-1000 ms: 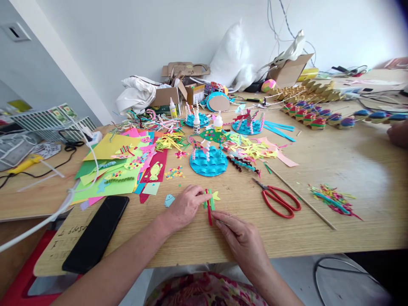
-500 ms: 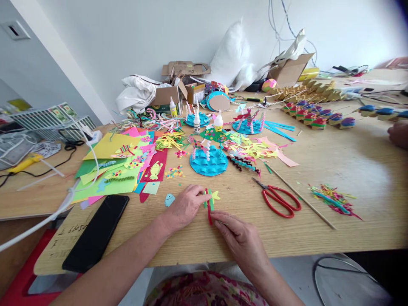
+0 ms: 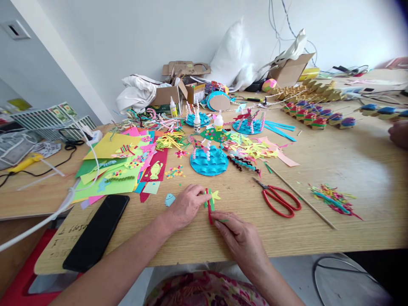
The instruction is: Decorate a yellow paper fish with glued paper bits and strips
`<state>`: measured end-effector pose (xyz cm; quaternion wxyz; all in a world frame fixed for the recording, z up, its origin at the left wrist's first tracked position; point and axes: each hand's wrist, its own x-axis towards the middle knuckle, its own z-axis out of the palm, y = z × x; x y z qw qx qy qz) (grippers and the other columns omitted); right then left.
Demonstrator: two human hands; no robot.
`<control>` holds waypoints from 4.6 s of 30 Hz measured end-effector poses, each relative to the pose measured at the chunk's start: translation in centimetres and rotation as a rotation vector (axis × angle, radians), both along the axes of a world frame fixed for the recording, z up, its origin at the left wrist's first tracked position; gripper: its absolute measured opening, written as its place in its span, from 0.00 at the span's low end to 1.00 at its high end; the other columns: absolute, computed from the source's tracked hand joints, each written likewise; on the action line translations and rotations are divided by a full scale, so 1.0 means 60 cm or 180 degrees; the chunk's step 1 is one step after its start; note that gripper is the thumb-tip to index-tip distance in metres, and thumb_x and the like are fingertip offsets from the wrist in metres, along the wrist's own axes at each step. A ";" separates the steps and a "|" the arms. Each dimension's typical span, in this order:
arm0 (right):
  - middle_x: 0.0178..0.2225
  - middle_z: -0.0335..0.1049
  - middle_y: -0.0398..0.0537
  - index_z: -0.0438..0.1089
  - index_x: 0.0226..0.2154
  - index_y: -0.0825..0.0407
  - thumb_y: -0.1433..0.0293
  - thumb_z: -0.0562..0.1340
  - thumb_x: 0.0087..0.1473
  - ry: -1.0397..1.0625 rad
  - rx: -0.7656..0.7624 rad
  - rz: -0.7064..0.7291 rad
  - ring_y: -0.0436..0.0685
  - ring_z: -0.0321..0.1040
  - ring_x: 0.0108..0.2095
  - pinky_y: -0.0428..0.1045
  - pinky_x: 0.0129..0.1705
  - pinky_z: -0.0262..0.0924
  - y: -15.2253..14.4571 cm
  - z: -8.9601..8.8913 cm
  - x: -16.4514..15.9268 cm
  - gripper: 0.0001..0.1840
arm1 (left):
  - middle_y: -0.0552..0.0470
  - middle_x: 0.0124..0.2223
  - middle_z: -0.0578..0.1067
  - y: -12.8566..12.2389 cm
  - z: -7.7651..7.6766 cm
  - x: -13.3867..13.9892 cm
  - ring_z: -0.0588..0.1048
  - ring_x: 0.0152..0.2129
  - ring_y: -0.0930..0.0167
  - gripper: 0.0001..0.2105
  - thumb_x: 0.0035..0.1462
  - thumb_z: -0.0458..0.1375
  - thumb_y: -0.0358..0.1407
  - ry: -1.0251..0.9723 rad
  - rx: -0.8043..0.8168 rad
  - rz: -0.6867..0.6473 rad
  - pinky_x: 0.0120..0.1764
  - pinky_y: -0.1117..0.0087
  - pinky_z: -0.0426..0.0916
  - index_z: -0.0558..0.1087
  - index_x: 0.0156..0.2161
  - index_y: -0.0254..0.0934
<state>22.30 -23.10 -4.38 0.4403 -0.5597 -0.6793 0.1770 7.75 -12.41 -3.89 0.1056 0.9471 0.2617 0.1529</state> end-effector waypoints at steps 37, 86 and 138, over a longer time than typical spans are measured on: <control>0.27 0.72 0.46 0.69 0.27 0.54 0.80 0.51 0.44 -0.1025 -0.1299 0.0281 0.50 0.66 0.27 0.42 0.27 0.53 0.130 0.085 0.041 0.13 | 0.50 0.36 0.67 -0.030 0.053 -0.012 0.65 0.35 0.70 0.12 0.58 0.45 0.28 0.0628 0.0106 -0.0220 0.38 0.70 0.63 0.69 0.43 0.37; 0.29 0.74 0.47 0.71 0.31 0.55 0.81 0.51 0.45 -0.1333 -0.1431 0.0192 0.51 0.66 0.27 0.43 0.26 0.53 0.173 0.077 0.030 0.15 | 0.51 0.35 0.67 -0.081 0.014 -0.013 0.65 0.35 0.69 0.11 0.59 0.47 0.32 0.0550 0.0375 0.0015 0.38 0.67 0.65 0.67 0.45 0.38; 0.27 0.74 0.46 0.70 0.30 0.55 0.80 0.53 0.43 -0.1316 -0.1603 0.0613 0.50 0.66 0.27 0.42 0.27 0.53 0.144 0.089 0.014 0.13 | 0.49 0.50 0.68 -0.101 0.001 -0.018 0.62 0.48 0.69 0.15 0.58 0.45 0.30 0.0214 0.0369 0.0084 0.49 0.65 0.61 0.63 0.50 0.34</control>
